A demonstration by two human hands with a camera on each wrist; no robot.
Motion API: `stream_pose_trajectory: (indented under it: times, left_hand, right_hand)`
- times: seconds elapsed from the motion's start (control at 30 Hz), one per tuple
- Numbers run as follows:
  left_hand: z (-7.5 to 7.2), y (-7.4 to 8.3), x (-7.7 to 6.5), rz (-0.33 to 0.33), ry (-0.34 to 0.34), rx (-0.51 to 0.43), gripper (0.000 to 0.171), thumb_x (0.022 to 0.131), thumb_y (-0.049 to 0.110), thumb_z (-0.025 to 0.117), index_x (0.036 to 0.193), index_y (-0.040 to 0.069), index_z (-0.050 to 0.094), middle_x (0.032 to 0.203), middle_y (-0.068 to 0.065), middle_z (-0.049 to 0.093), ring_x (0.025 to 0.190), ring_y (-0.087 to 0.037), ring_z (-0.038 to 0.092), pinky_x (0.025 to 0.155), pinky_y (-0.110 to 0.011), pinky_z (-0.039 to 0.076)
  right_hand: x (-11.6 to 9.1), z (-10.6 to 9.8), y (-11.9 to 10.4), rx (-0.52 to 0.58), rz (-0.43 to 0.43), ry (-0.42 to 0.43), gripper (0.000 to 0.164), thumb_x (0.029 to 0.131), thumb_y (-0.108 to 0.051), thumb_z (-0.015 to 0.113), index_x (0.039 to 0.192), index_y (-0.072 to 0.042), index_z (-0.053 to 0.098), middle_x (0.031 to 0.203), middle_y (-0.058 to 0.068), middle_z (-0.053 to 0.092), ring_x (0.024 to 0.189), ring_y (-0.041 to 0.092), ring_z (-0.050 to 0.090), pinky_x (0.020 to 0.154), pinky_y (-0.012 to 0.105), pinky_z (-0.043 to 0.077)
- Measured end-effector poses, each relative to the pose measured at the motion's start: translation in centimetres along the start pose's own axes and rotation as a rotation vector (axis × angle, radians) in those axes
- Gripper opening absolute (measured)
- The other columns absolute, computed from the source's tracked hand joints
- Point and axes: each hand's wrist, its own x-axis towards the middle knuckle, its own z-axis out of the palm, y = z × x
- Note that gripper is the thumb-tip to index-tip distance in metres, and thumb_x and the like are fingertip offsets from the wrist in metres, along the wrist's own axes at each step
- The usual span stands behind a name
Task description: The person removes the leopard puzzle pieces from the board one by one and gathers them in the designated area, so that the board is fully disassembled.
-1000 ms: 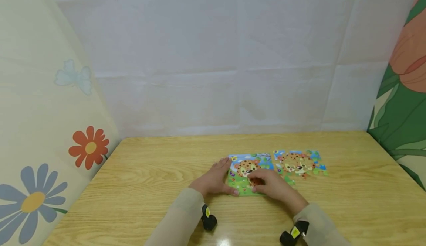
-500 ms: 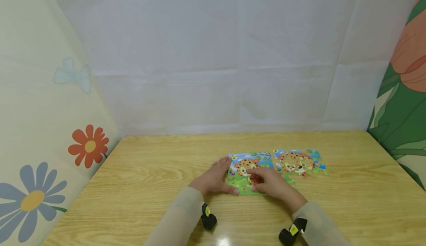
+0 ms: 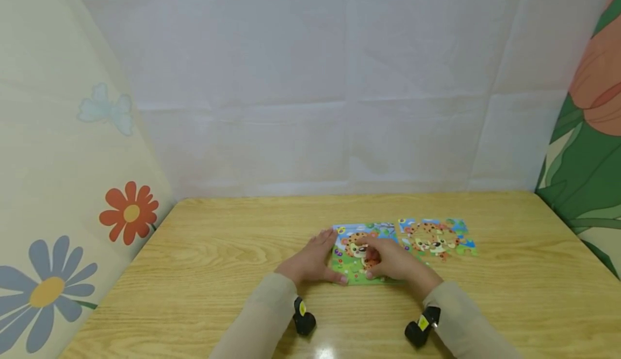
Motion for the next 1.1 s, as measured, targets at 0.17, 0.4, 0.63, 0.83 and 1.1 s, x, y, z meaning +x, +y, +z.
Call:
stream_pose_trajectory:
  times: [0.17, 0.4, 0.63, 0.83, 1.1]
  left_hand:
    - [-0.1, 0.1, 0.0, -0.006, -0.007, 0.0, 0.115, 0.068, 0.057, 0.073, 0.149, 0.005, 0.01, 0.156, -0.01, 0.004, 0.143, -0.027, 0.002, 0.116, -0.043, 0.006]
    - [0.0, -0.1, 0.0, 0.007, -0.005, 0.012, 0.114, 0.069, 0.056, 0.073, 0.149, 0.004, 0.01, 0.156, -0.012, 0.005, 0.143, -0.028, 0.003, 0.116, -0.044, 0.007]
    - [0.0, 0.0, 0.0, 0.002, -0.007, 0.003, 0.115, 0.068, 0.057, 0.073, 0.149, 0.004, 0.01, 0.156, -0.011, 0.005, 0.143, -0.027, 0.003, 0.116, -0.044, 0.007]
    - [-0.1, -0.2, 0.1, 0.016, -0.003, 0.022, 0.114, 0.07, 0.055, 0.073, 0.148, 0.003, 0.01, 0.156, -0.013, 0.006, 0.143, -0.028, 0.004, 0.116, -0.044, 0.007]
    - [0.1, -0.3, 0.2, 0.027, 0.012, 0.025, 0.113, 0.069, 0.055, 0.073, 0.148, 0.0, 0.012, 0.155, -0.015, 0.009, 0.142, -0.03, 0.007, 0.116, -0.045, 0.009]
  right_hand:
    - [0.0, 0.0, 0.2, -0.003, -0.006, -0.002, 0.058, 0.072, -0.011, 0.077, 0.125, -0.006, 0.053, 0.084, -0.003, 0.053, 0.073, 0.011, 0.047, 0.063, 0.023, 0.043]
    - [0.2, -0.4, 0.1, -0.065, -0.041, -0.06, 0.049, 0.075, -0.015, 0.075, 0.121, -0.005, 0.058, 0.081, -0.002, 0.05, 0.07, 0.011, 0.043, 0.061, 0.024, 0.04]
    - [0.4, -1.0, -0.1, -0.164, -0.119, -0.123, 0.041, 0.078, -0.018, 0.072, 0.115, -0.002, 0.064, 0.095, 0.0, 0.054, 0.078, 0.008, 0.042, 0.068, 0.024, 0.041]
    - [0.5, -1.1, -0.2, -0.152, -0.133, -0.12, 0.038, 0.079, -0.017, 0.072, 0.113, -0.002, 0.064, 0.095, 0.0, 0.052, 0.077, 0.01, 0.04, 0.065, 0.022, 0.039]
    - [0.4, -1.0, 0.0, -0.159, -0.122, -0.122, 0.038, 0.079, -0.018, 0.072, 0.113, -0.003, 0.063, 0.089, -0.002, 0.05, 0.073, 0.008, 0.041, 0.064, 0.021, 0.039]
